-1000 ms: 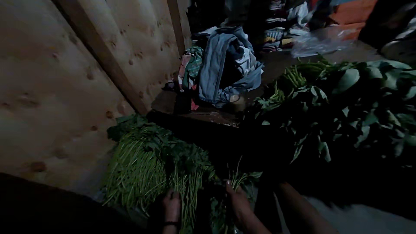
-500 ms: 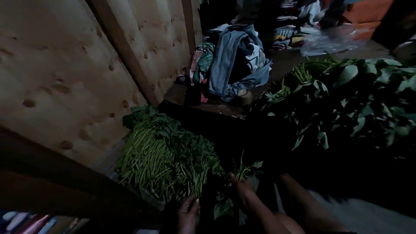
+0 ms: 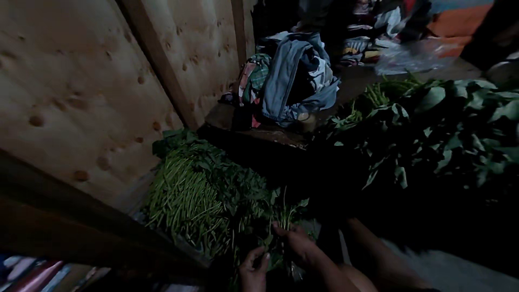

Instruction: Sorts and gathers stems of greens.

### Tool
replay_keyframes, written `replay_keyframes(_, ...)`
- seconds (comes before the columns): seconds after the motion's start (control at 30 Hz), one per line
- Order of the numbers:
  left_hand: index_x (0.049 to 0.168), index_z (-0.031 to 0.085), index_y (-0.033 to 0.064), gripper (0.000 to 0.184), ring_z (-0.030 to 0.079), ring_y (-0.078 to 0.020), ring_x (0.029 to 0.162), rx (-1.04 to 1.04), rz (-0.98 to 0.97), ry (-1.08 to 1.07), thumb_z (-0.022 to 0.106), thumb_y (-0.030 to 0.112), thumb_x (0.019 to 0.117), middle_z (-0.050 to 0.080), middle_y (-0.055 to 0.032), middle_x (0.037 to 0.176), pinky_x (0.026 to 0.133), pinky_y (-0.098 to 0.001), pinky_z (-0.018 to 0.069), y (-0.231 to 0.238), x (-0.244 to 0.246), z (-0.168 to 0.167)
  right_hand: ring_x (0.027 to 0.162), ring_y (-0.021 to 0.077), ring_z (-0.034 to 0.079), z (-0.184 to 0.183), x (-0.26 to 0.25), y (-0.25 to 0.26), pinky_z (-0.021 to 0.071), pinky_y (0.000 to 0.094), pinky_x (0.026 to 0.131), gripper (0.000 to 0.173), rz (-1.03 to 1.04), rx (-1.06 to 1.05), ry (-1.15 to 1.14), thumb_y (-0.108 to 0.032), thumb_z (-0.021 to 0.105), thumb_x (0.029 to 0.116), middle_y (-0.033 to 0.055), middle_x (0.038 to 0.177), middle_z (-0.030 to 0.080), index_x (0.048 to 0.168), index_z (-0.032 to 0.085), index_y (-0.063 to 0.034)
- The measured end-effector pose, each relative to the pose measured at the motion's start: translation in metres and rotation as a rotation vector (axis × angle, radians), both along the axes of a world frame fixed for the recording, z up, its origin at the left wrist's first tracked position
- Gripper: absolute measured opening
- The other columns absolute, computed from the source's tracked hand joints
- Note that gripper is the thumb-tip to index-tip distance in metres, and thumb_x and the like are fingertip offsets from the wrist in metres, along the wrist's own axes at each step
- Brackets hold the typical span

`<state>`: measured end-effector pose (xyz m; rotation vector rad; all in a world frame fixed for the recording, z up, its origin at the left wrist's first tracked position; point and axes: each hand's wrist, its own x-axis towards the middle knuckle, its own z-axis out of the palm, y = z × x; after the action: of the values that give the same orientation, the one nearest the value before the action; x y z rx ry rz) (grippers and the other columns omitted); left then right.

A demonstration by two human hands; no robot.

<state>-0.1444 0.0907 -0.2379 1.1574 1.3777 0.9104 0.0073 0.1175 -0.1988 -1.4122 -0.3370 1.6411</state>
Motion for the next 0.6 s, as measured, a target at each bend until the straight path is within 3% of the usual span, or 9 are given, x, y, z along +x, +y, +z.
replay_keyframes(0.33, 0.108, 0.069, -0.0089, 0.02, 0.066, -0.0107, 0.081, 0.058, -0.015, 0.014, 0.072, -0.003, 0.0891, 0.07, -0.0143, 0.095, 0.074, -0.026, 0.0563, 0.0012, 0.0009, 0.0014, 0.055, 0.006, 0.053, 0.0006, 0.0013, 0.0008, 0.0473, 0.021, 0.052, 0.018, 0.005, 0.005, 0.065, -0.018, 0.052, 0.1084, 0.004, 0.095, 0.067, 0.121, 0.057, -0.0066)
replay_keyframes(0.6, 0.107, 0.068, -0.0092, 0.018, 0.064, -0.0077, 0.074, 0.054, -0.02, -0.036, 0.069, -0.003, 0.0906, 0.069, -0.0111, 0.091, 0.07, -0.0241, 0.0561, 0.0032, 0.0, 0.0018, 0.054, 0.0061, 0.053, -0.0002, 0.0018, 0.0012, 0.0462, 0.0207, 0.05, 0.021, 0.002, 0.021, 0.111, -0.023, 0.046, 0.1108, 0.0047, 0.094, 0.068, 0.119, 0.056, -0.0063)
